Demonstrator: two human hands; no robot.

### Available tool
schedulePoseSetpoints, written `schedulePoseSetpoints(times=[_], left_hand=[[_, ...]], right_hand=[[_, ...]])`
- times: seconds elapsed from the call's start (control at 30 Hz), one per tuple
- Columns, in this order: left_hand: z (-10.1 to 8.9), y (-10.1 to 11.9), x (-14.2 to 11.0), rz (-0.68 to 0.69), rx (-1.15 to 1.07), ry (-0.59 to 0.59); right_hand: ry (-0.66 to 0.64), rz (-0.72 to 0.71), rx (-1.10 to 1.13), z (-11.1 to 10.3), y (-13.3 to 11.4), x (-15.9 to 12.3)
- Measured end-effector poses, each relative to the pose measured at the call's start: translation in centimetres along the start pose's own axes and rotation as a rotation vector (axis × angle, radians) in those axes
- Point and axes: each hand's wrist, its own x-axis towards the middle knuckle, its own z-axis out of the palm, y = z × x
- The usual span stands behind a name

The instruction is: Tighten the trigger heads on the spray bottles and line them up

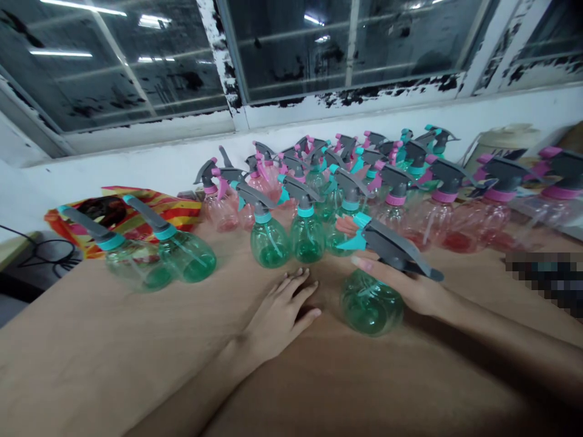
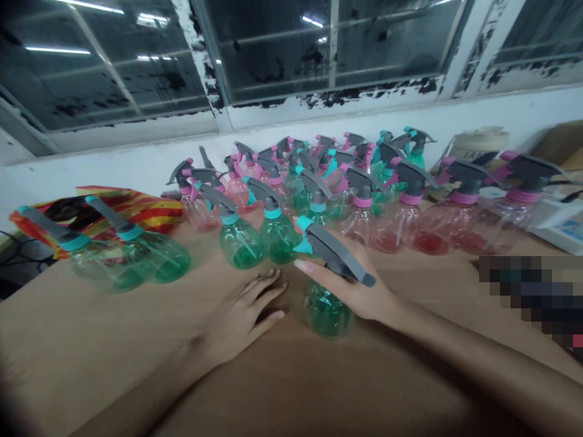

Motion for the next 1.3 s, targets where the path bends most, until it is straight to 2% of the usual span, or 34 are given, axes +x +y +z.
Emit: schedulePoseSetpoints(times=[0.43, 0.7, 1.0, 1.3], left_hand=[[0.5, -0.2, -0.2, 0.008, 0.016, 0.027], [0.3, -0.2, -0.1, -0.007, -0.001, 0.011], [0.3, -0.2, -0.1, -0.011, 0.018, 0.002], [0.2, -0.1, 0.0, -0.009, 0.0, 0.002]], right_hand=[[-0.041, 0.052, 0.109, 0.0, -1.0, 0.4], [-0.031, 0.084, 0.054, 0.2, 0.2, 0.1], [-0.043, 0.041, 0.12, 0.1, -0.7, 0.3], [-0.032, 0.086, 0.039, 0.1, -0.8, 0.0]])
